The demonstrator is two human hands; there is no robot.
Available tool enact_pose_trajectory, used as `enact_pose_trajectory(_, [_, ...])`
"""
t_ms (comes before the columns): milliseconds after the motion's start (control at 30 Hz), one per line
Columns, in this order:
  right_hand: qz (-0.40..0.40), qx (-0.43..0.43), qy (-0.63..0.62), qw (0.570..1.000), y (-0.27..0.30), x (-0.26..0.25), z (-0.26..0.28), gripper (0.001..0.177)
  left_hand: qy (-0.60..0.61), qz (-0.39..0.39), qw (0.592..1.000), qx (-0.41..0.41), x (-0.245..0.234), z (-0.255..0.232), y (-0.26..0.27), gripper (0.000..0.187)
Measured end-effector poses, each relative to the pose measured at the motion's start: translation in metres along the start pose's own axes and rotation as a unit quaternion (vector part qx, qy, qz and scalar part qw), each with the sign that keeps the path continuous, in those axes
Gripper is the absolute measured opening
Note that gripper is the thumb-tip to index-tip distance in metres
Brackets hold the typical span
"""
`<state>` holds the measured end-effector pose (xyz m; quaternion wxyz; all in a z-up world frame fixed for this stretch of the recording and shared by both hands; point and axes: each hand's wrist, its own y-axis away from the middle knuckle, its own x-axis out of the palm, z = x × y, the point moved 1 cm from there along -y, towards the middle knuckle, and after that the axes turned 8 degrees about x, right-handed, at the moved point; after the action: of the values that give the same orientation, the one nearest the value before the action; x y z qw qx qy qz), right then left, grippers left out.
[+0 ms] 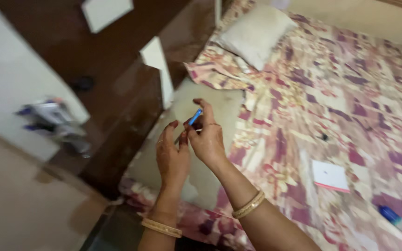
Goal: The person picks up various small items from a bed, including a small bottle, a notepad, and pens, and places them onto a bedside table. The person also briefly walks into an adjacent room to place an item on a sofa before returning to the bedroom to continue organizing.
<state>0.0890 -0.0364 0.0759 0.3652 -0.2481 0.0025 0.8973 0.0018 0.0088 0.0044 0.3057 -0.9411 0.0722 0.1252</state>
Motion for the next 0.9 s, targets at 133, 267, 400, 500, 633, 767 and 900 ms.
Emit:
enact_pose_trajectory(133, [0.007,-0.102,-0.036,0.994,0.0,0.04,0.043,0.06,-0.027,-0.089,0.995,0.023,-0.058,-0.003,-0.021,0.03])
enact_pose_trajectory(267, [0.004,-0.142,-0.043,0.989,0.002,0.067,0.083,0.059,-0.024,-0.208,0.978,-0.015,-0.099,0.006,-0.026,0.019])
enact_pose_trajectory(400, [0.008,-0.245,-0.105,0.964,0.009,0.092,0.125,0.059,-0.05,-0.267,0.962,-0.035,-0.13,0.025,-0.031,0.021])
enact_pose_trajectory(500, [0.023,-0.308,-0.136,0.941,0.011,0.108,0.147,0.062,-0.074,-0.285,0.955,-0.026,-0.142,0.039,-0.033,0.025])
enact_pose_trajectory(633, [0.016,-0.34,-0.077,0.937,0.007,0.132,0.17,0.057,-0.048,-0.293,0.948,-0.114,-0.153,0.057,-0.035,0.033])
enact_pose_trajectory(767, [0.035,-0.403,-0.008,0.915,0.002,0.146,0.18,0.055,-0.047,-0.3,0.948,-0.096,-0.155,0.066,-0.035,0.038])
enact_pose_trajectory(900, [0.069,-0.447,0.062,0.89,-0.005,0.154,0.175,0.053,-0.041,-0.305,0.948,-0.087,-0.155,0.071,-0.036,0.042])
